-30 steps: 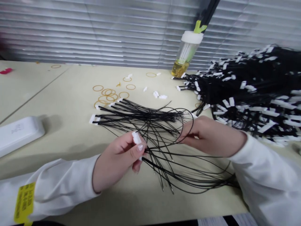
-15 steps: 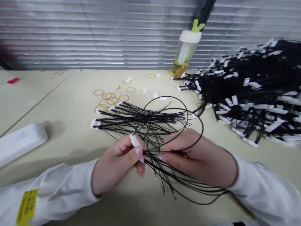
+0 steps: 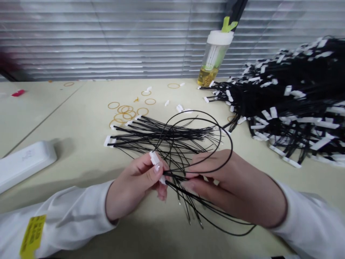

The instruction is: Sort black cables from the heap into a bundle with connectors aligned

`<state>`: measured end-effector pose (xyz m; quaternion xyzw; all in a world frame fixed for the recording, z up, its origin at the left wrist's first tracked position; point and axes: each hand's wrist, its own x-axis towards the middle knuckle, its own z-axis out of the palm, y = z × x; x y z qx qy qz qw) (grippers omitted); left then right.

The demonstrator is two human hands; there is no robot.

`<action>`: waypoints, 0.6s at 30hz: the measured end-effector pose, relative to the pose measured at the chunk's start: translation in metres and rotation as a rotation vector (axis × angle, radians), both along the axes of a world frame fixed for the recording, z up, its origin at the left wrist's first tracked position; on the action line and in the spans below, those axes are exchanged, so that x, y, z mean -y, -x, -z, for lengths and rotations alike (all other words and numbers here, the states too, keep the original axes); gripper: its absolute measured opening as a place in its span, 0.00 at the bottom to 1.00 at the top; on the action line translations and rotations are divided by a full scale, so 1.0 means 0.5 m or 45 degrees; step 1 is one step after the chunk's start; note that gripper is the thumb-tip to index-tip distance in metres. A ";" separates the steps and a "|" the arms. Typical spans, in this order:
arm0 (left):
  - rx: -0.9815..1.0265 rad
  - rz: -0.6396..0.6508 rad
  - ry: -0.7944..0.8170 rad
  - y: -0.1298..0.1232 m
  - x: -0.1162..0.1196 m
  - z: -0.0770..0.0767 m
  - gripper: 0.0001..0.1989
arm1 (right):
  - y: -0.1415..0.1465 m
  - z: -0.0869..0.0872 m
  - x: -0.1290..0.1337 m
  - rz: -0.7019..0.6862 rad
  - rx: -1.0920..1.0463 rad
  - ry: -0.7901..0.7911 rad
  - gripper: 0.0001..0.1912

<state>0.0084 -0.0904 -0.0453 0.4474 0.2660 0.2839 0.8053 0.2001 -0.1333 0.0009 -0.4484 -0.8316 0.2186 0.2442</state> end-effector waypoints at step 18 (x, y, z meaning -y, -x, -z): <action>-0.071 -0.003 0.113 -0.002 -0.002 -0.003 0.11 | -0.073 -0.021 -0.009 0.922 0.385 -0.796 0.08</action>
